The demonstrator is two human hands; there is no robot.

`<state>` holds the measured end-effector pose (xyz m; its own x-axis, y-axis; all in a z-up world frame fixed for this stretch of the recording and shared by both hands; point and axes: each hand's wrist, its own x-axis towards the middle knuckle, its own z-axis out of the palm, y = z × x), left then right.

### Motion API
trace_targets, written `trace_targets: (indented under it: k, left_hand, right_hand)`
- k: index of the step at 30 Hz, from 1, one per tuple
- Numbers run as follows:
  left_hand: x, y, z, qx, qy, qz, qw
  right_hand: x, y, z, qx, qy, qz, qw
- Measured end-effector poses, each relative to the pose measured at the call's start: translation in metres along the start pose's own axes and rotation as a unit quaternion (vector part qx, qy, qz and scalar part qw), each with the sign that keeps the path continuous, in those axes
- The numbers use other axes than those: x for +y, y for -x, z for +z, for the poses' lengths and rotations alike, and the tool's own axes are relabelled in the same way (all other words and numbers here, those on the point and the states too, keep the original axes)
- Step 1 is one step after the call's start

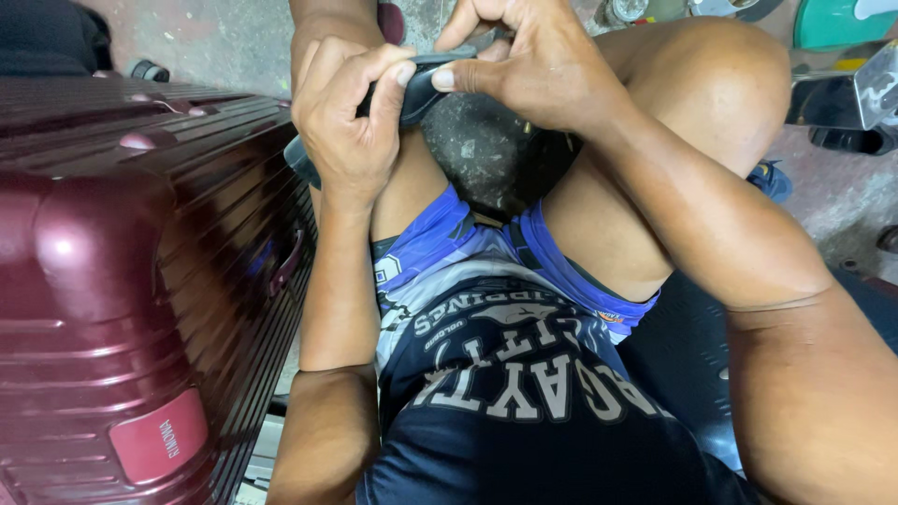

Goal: The person sits on the floor and repairs a black slip-on shoe. They use a red-handled tool to pry and separate the sole, then apply a yellow adhesive with a wooden stick to the sole edge and press the parts together.

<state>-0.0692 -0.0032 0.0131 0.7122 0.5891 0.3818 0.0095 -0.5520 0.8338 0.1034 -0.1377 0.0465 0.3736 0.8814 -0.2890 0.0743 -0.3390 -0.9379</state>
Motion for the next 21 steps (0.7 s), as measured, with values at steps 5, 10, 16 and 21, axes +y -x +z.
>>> trace_targets:
  k: [5, 10, 16, 21]
  left_hand:
    - [0.001, -0.001, 0.002, 0.0, -0.005, 0.001, 1.0]
    - [0.001, -0.006, 0.001, -0.014, -0.001, -0.002, 1.0]
    - [0.001, -0.005, 0.002, -0.022, -0.005, -0.018, 1.0]
    - [-0.002, -0.007, -0.005, -0.059, 0.018, -0.028, 0.998]
  right_hand:
    - [0.005, -0.003, 0.005, 0.006, -0.057, 0.062, 0.996]
    - [0.002, -0.002, 0.006, 0.035, 0.077, -0.058, 0.995]
    - [0.004, 0.0, 0.011, 0.057, 0.111, -0.182, 0.975]
    - [0.006, 0.0, 0.012, 0.071, 0.132, -0.051, 0.987]
